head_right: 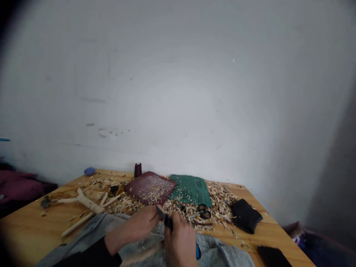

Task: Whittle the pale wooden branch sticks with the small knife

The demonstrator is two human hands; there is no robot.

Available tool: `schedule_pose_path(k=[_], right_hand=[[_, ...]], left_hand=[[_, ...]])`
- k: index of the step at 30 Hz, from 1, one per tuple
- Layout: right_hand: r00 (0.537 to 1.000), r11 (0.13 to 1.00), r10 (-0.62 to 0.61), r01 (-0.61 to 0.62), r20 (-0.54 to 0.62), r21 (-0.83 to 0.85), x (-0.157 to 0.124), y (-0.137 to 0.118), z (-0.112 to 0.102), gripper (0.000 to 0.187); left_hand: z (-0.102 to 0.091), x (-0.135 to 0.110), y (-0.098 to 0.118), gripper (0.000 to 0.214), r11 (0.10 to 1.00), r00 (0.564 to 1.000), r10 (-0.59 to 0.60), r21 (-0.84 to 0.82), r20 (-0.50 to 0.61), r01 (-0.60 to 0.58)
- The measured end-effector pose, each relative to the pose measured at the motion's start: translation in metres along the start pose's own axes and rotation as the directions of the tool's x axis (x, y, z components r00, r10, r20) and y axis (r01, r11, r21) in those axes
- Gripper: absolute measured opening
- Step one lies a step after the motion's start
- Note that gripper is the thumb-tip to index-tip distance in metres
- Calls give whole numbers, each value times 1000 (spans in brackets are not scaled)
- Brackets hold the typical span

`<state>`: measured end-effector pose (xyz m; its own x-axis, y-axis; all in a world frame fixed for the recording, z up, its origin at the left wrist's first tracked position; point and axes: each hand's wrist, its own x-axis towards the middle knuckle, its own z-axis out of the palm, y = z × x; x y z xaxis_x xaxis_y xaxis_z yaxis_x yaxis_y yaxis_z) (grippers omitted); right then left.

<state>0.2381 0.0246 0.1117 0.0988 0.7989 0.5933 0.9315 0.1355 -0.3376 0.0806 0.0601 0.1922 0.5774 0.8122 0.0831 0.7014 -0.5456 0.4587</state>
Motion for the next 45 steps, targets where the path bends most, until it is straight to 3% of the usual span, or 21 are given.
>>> schedule_pose_path(k=[3, 8, 12, 19, 30, 37, 45], right_hand=[[998, 999, -48, 49, 30, -20, -10, 3, 9, 21], [997, 996, -50, 55, 62, -76, -11, 8, 5, 19], [992, 997, -5, 15, 123, -78, -6, 17, 4, 18], [964, 992, 118, -124, 240, 14, 5, 31, -4, 22], [977, 986, -29, -6, 211, 166, 1, 22, -8, 22], [963, 969, -55, -13, 263, 248, 3, 18, -13, 22], [959, 978, -90, 34, 269, 207, 2, 13, -12, 21]], left_hand=[[11, 10, -10, 28, 1000, 1000, -19, 1, 20, 19], [30, 11, -13, 28, 996, 997, -77, 49, 23, 76], [26, 3, -2, 32, 980, 988, -151, 127, -41, 155], [13, -7, 6, 29, 985, 991, -89, 140, -96, 102], [7, -14, 13, 18, 1000, 989, 17, 24, -150, -14], [11, -16, 16, 30, 990, 979, -65, 111, -191, 88], [15, -17, 20, 32, 992, 977, -74, 83, -198, 91]])
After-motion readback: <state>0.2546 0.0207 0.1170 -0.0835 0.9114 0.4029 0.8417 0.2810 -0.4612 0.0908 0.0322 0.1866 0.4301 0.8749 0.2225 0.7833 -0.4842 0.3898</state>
